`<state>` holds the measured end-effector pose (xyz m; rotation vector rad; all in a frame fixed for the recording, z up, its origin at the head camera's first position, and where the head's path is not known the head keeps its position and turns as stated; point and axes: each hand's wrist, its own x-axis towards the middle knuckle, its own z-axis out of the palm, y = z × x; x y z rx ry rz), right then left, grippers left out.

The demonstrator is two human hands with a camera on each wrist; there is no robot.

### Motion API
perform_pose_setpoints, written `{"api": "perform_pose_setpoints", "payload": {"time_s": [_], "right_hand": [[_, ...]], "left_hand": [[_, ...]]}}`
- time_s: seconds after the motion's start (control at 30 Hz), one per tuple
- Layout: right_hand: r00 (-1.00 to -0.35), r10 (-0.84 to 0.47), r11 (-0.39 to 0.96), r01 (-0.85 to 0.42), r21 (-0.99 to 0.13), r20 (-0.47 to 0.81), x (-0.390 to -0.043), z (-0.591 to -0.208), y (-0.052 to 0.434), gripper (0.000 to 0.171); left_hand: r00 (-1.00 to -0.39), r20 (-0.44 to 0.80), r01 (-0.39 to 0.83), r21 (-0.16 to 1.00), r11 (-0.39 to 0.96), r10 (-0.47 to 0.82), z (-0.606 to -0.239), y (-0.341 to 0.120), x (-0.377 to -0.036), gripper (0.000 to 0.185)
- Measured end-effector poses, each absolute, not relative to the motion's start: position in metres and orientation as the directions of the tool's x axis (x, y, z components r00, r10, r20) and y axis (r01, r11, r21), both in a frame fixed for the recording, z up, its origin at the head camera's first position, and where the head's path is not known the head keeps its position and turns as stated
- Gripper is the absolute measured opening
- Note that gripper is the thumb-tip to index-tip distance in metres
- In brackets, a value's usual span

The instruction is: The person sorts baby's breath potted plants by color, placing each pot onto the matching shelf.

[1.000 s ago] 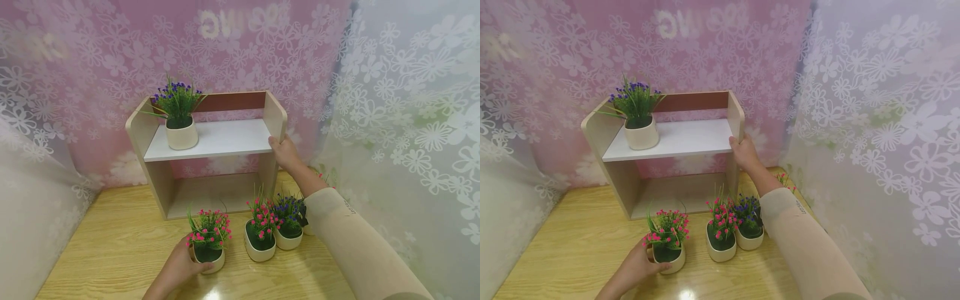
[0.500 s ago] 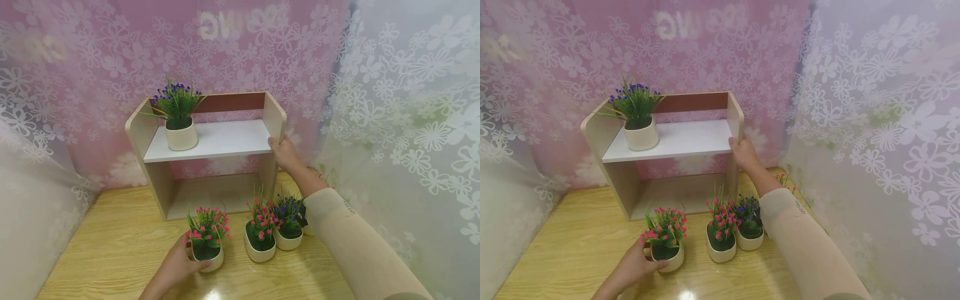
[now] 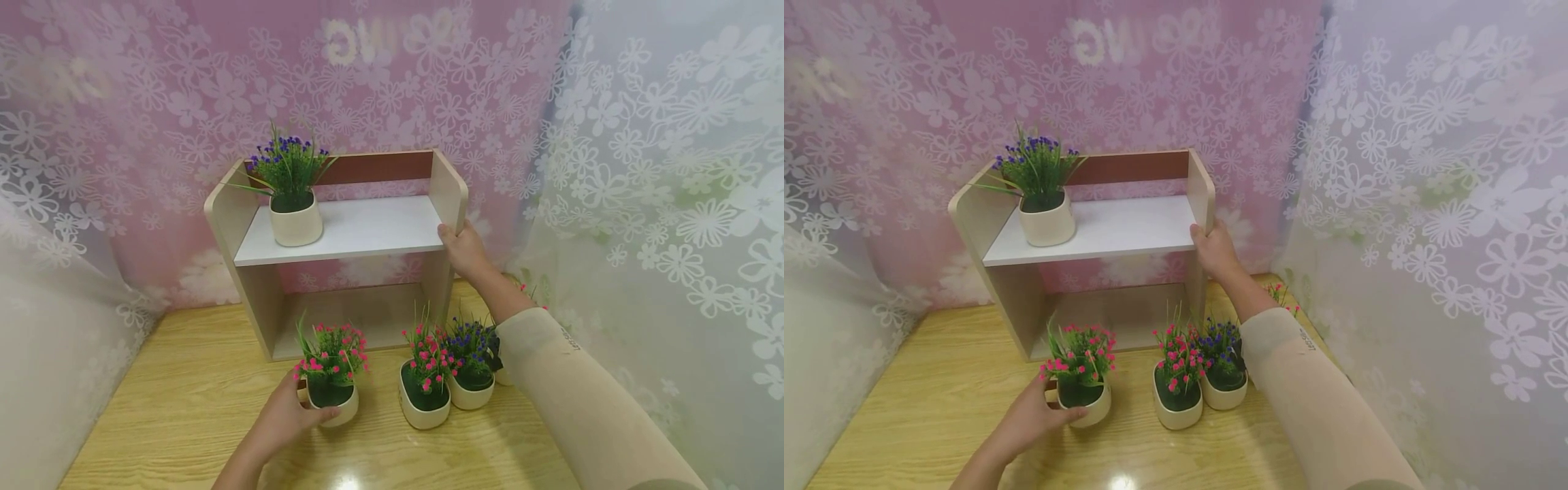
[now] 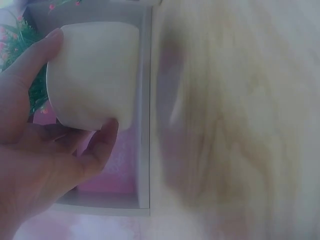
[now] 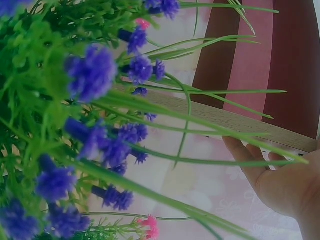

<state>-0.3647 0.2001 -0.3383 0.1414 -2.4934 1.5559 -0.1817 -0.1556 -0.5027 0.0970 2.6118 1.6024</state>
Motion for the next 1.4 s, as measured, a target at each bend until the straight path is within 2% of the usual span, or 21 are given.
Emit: {"api": "perform_pose_setpoints", "payload": {"time_s": [0.23, 0.7, 1.0, 1.4], "right_hand": [[-0.977, 0.019, 0.429, -0.185, -0.884, 0.214, -0.366, -0.337, 0.2, 0.064], [-0.979, 0.017, 0.441, -0.173, -0.881, 0.201, -0.364, -0.346, 0.2, 0.064], [-0.975, 0.032, 0.465, -0.18, -0.867, 0.219, -0.363, -0.34, 0.2, 0.064], [-0.978, 0.031, 0.46, -0.168, -0.872, 0.205, -0.364, -0.34, 0.201, 0.066]], "left_hand": [[-0.996, 0.009, 0.049, 0.881, 0.47, 0.087, -0.496, -0.157, -0.193, 0.101], [-0.997, -0.017, 0.02, 0.891, 0.454, 0.078, -0.498, -0.163, -0.21, 0.104], [-0.997, 0.06, 0.081, 0.852, 0.517, 0.056, -0.502, -0.17, -0.235, 0.101], [-0.999, 0.032, 0.041, 0.841, 0.54, 0.025, -0.508, -0.179, -0.253, 0.111]]}}
